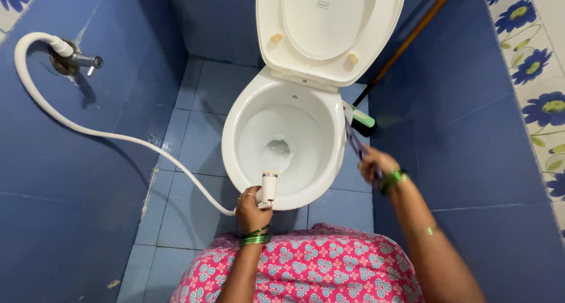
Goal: The person cleans a white toilet bowl using a handheld bidet sprayer and a long-handled toilet brush. They scrub the interior surfaces and the underside of the toilet seat while simultaneously rinsing with water.
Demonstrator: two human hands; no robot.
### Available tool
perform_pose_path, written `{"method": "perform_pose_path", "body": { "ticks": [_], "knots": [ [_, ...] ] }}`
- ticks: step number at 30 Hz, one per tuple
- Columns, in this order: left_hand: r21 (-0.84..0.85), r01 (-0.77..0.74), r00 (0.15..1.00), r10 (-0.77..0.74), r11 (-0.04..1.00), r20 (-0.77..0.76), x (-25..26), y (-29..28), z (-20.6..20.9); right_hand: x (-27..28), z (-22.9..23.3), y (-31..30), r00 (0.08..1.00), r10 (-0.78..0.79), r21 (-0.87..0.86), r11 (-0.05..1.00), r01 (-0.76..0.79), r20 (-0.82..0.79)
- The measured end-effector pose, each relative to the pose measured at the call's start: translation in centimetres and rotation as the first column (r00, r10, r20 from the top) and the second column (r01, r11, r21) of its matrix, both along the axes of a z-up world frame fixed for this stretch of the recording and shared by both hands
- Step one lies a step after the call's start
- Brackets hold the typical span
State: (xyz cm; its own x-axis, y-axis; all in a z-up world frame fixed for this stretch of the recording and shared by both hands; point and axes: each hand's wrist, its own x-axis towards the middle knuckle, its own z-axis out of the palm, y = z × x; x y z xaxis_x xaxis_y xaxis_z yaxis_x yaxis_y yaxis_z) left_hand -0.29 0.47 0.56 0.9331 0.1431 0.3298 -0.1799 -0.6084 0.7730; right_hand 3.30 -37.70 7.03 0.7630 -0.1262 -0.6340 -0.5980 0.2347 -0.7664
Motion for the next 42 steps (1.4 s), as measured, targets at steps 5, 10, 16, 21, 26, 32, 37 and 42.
{"method": "perform_pose_path", "body": {
  "ticks": [5, 10, 16, 21, 26, 32, 37, 42],
  "knots": [
    [-0.017, -0.018, 0.999, 0.017, 1.000, -0.033, 0.1, 0.4, -0.1, 4.6, 0.6, -0.9, 0.994, 0.089, 0.049, 0.995, -0.092, 0.071],
    [-0.034, 0.011, 0.999, -0.012, 0.999, -0.035, 0.4, 0.1, 0.2, -4.6, 0.5, 2.9, 0.998, 0.069, -0.334, 0.940, -0.068, -0.009],
    [-0.010, 0.033, 0.999, -0.033, 0.999, -0.036, 0.1, -0.3, 0.4, -7.0, 1.5, -0.2, 0.999, -0.026, -0.238, 0.971, 0.034, 0.038],
    [-0.005, 0.020, 0.999, -0.021, 1.000, -0.038, 0.0, 0.0, 0.4, 1.1, 2.0, -2.6, 0.991, 0.100, -0.202, 0.976, -0.081, 0.086],
    [-0.013, -0.049, 0.998, 0.049, 0.999, -0.030, 0.4, 0.3, 0.0, -0.6, -0.1, -0.2, 0.991, 0.126, -0.298, 0.948, -0.111, 0.033],
    [-0.016, -0.034, 0.999, 0.034, 0.999, 0.031, 0.6, -0.2, -0.6, -13.5, -0.5, 6.0, 0.998, -0.055, -0.213, 0.976, 0.046, -0.036],
    [-0.015, -0.028, 0.998, 0.029, 0.999, 0.055, 0.8, -0.2, -0.9, -13.3, -0.1, 4.1, 0.987, -0.156, -0.065, 0.986, 0.154, -0.043],
    [-0.029, -0.055, 0.993, 0.058, 0.998, 0.106, 0.6, 1.2, -0.5, -9.1, -0.7, 4.4, 0.982, -0.190, 0.272, 0.946, 0.177, 0.022]
  ]
}}
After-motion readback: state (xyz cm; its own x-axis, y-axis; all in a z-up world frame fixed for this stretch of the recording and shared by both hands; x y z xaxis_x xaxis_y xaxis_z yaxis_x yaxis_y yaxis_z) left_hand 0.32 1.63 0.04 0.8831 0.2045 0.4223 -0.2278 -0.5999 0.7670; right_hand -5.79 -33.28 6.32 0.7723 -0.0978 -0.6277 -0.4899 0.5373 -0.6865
